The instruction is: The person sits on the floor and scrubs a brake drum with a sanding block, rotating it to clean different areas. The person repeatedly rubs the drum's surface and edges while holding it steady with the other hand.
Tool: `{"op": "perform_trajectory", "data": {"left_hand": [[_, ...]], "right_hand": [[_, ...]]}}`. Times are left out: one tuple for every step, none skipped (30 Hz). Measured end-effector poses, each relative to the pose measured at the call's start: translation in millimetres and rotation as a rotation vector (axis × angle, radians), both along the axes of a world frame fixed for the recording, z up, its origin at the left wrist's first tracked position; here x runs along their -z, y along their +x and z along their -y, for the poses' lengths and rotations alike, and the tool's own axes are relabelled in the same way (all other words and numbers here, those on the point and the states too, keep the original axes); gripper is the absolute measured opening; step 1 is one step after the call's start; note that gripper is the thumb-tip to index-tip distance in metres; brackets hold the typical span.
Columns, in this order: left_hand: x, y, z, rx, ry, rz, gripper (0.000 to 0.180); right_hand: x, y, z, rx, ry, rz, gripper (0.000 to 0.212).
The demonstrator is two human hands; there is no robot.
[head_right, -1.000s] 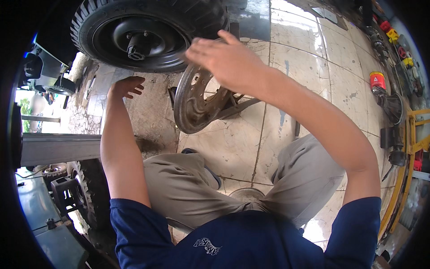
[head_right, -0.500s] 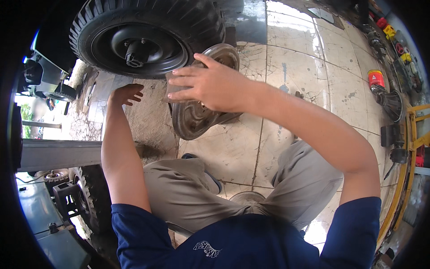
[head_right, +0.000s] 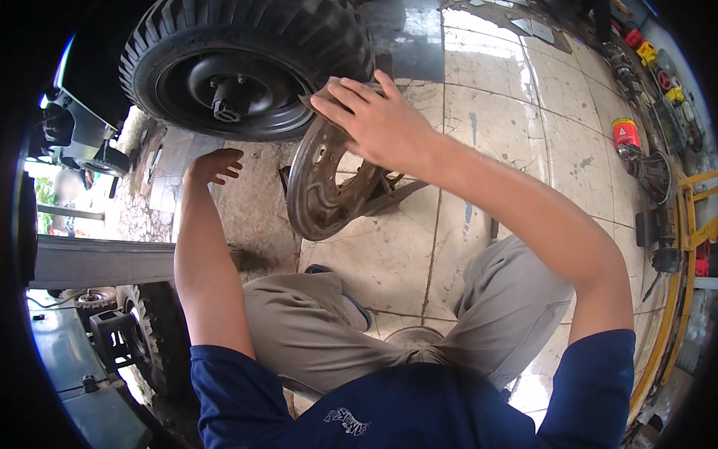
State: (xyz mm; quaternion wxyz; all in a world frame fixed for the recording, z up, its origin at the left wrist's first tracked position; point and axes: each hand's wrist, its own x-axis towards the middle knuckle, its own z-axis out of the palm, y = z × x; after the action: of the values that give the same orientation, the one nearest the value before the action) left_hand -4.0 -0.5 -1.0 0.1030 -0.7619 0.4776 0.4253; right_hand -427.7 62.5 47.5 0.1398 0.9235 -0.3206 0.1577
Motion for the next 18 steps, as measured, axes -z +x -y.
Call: {"op": "perform_trajectory", "data": {"left_hand": [[3,3,-1,-0.007,0.015,-0.008,0.057],[4,7,-1,-0.014,0.03,-0.017,0.057],[4,12,-1,-0.015,0.028,-0.035,0.059],[5,14,-1,-0.012,0.03,-0.054,0.062],[6,16,0,-0.008,0.032,-0.073,0.065],[7,17,3,-0.011,0.023,-0.063,0.065],[8,18,6,-0.016,0.014,-0.052,0.064],[9,18,7,-0.022,0.005,-0.041,0.064],[11,20,5,-0.026,0.018,-0.049,0.064],[11,21,2,-0.031,0.027,-0.058,0.065],[11,22,1,-0.037,0.037,-0.066,0.065],[11,23,1,-0.04,0.037,-0.06,0.065],[11,21,1,-0.037,0.042,-0.053,0.066],[11,20,0,-0.035,0.046,-0.045,0.066],[10,19,0,-0.031,0.041,-0.042,0.066],[8,17,1,-0.025,0.037,-0.038,0.066],[6,13,3,-0.018,0.029,-0.038,0.066],[4,8,5,-0.002,0.022,-0.035,0.066]], "right_hand": [[0,6,-11,0.012,0.013,0.0,0.072],[-1,10,-20,0.025,0.027,-0.001,0.072],[-3,12,-22,-0.138,0.046,0.001,0.072],[-4,11,-21,-0.208,0.043,-0.004,0.072],[-5,9,-17,-0.277,0.041,-0.008,0.072],[-6,7,-12,-0.346,0.038,-0.012,0.072],[-7,4,-3,-0.29,0.012,-0.012,0.071],[-5,3,-4,-0.145,0.037,-0.015,0.071],[-2,3,-5,0.001,0.061,-0.018,0.07],[-5,5,-6,0.146,0.08,-0.022,0.07],[-6,9,-12,0.12,0.06,-0.022,0.068],[-7,13,-18,-0.018,0.061,-0.004,0.068],[-8,16,-25,-0.15,0.066,0.014,0.068],[-8,17,-29,-0.284,0.071,0.033,0.068],[-10,16,-26,-0.373,0.117,0.01,0.066],[-8,12,-17,-0.361,0.064,0.002,0.066],[-7,6,-4,-0.347,0.007,-0.011,0.066],[-5,-1,5,-0.333,-0.049,-0.025,0.066]]}}
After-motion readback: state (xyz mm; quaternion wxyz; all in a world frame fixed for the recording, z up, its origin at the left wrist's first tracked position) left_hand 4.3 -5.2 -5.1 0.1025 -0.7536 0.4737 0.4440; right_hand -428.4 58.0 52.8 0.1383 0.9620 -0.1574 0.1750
